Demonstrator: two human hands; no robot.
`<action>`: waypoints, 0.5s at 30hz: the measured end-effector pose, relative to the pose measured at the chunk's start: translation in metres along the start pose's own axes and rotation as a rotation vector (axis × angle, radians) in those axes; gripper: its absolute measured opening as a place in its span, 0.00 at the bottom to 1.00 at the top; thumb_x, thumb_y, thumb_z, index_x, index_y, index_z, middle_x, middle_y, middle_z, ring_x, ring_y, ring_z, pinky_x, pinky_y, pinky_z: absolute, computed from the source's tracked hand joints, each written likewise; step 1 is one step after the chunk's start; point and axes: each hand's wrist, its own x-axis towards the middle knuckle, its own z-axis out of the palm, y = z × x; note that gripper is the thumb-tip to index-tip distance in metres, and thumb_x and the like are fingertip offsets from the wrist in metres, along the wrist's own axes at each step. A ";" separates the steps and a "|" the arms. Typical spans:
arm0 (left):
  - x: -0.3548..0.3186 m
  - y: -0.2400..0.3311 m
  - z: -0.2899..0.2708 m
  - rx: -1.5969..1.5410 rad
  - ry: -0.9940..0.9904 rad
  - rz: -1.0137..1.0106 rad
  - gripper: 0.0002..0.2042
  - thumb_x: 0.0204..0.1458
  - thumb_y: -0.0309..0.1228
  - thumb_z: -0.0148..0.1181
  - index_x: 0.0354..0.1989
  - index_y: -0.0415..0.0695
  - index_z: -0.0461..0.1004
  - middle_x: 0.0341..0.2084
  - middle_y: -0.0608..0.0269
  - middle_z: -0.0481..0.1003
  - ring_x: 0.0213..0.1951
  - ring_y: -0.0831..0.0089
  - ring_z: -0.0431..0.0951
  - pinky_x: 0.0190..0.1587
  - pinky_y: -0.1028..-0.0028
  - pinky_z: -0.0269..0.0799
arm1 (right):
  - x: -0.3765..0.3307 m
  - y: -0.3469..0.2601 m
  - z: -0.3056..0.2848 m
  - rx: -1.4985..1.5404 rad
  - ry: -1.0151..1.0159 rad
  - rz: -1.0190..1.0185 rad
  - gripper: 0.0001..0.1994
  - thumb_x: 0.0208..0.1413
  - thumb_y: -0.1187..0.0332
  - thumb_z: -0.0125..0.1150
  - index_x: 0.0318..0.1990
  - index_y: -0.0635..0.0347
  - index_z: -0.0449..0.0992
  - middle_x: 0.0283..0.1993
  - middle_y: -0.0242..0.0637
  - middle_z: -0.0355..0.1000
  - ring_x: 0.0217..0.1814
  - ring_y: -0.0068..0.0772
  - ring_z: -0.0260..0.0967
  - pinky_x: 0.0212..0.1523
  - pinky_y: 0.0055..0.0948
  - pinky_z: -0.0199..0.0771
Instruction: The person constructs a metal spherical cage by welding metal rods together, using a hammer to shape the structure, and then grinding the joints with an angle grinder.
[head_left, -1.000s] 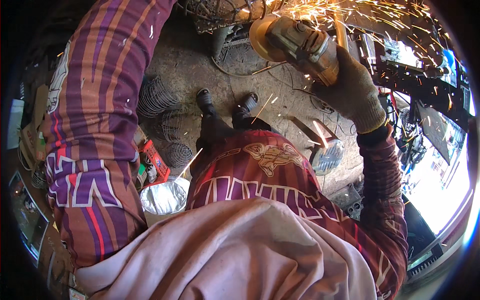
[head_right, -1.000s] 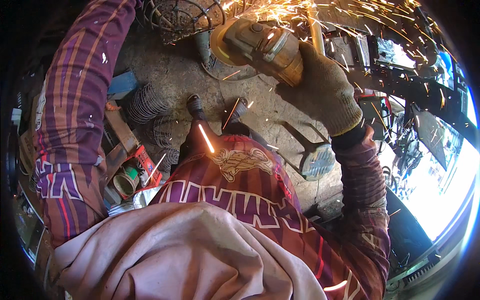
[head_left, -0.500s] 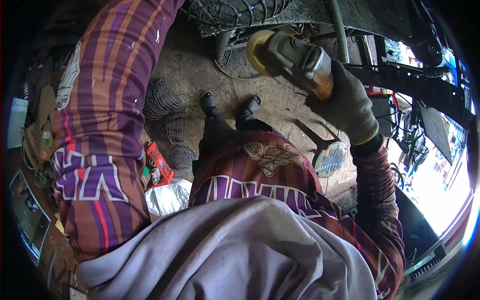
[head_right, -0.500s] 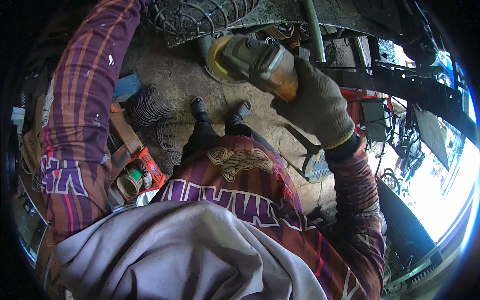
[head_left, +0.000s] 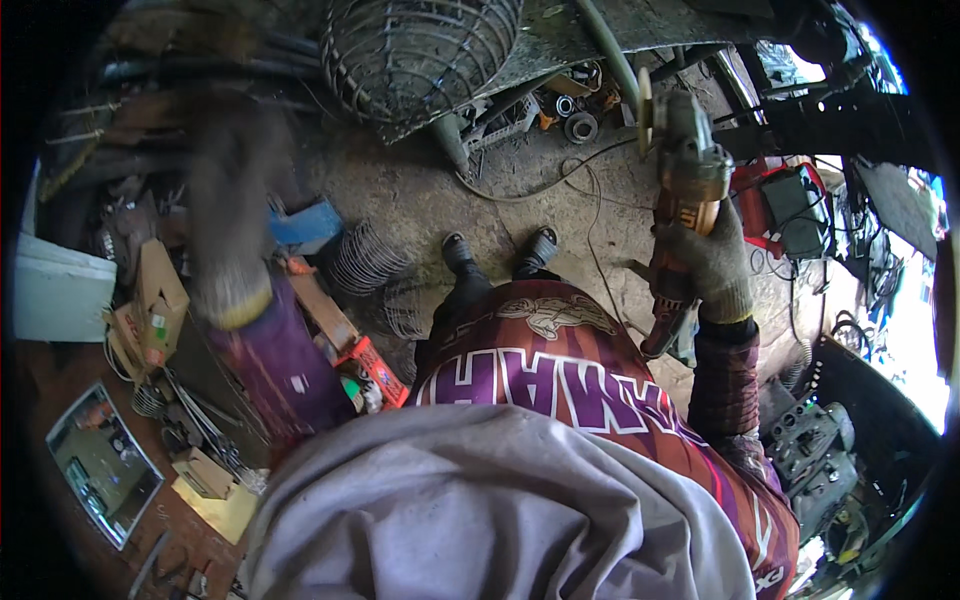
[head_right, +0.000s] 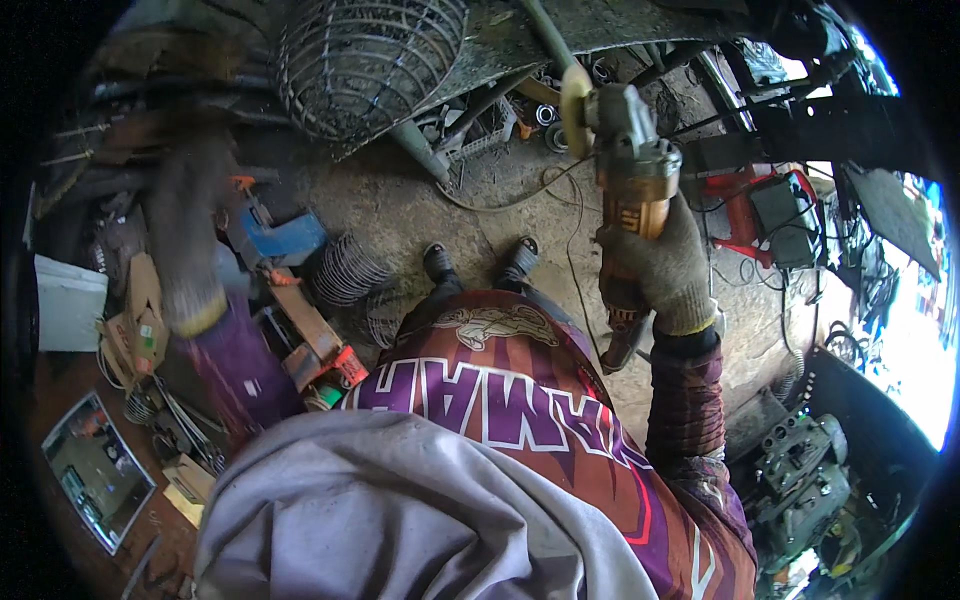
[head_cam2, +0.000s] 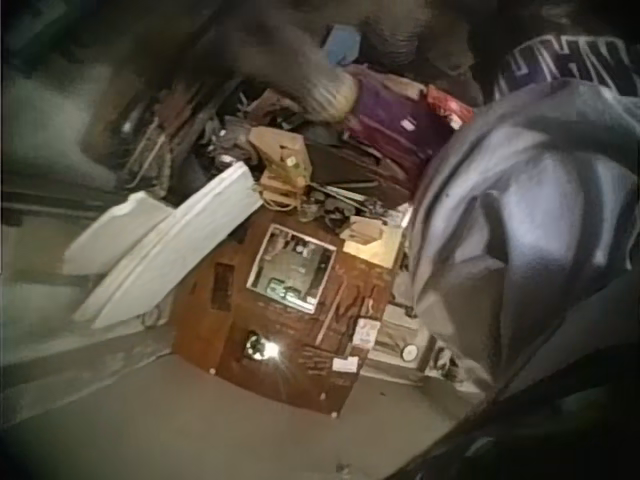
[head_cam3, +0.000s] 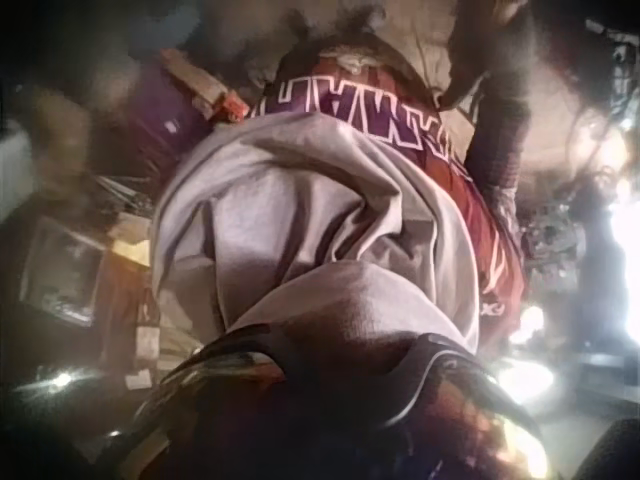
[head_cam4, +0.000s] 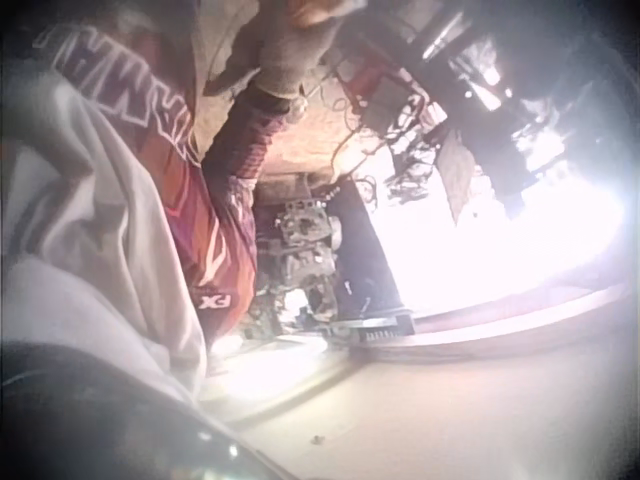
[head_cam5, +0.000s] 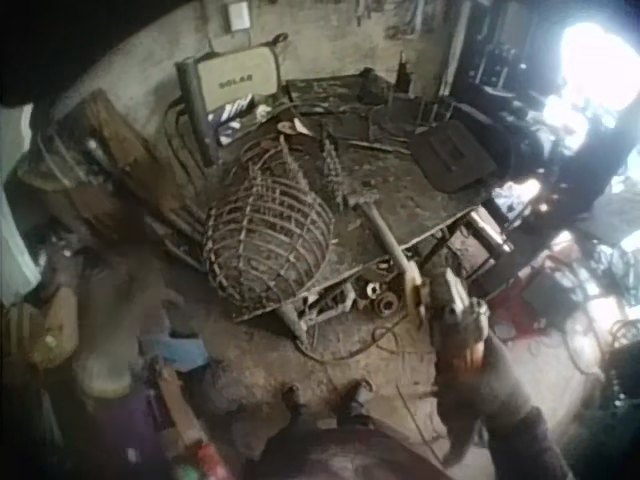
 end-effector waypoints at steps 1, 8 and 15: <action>-0.006 -0.043 -0.005 0.168 -0.376 -0.008 0.12 0.57 0.36 0.62 0.44 0.41 0.76 0.28 0.68 0.74 0.27 0.83 0.71 0.30 0.78 0.68 | -0.009 0.009 -0.005 0.066 0.105 0.012 0.28 0.41 0.76 0.69 0.54 0.62 0.69 0.40 0.34 0.73 0.37 0.26 0.73 0.38 0.28 0.76; -0.081 0.007 0.195 0.276 -0.796 0.433 0.28 0.52 0.49 0.62 0.52 0.36 0.73 0.45 0.43 0.77 0.46 0.57 0.79 0.52 0.64 0.73 | 0.033 -0.015 -0.033 0.231 0.068 -0.174 0.19 0.52 0.74 0.64 0.52 0.63 0.69 0.40 0.36 0.75 0.35 0.28 0.75 0.36 0.26 0.78; -0.084 0.060 0.293 0.117 -0.758 0.248 0.29 0.46 0.53 0.68 0.50 0.43 0.74 0.42 0.47 0.77 0.46 0.53 0.78 0.49 0.60 0.73 | 0.074 -0.028 -0.039 0.605 0.148 -0.271 0.18 0.55 0.68 0.64 0.52 0.64 0.71 0.42 0.38 0.75 0.39 0.30 0.76 0.38 0.29 0.79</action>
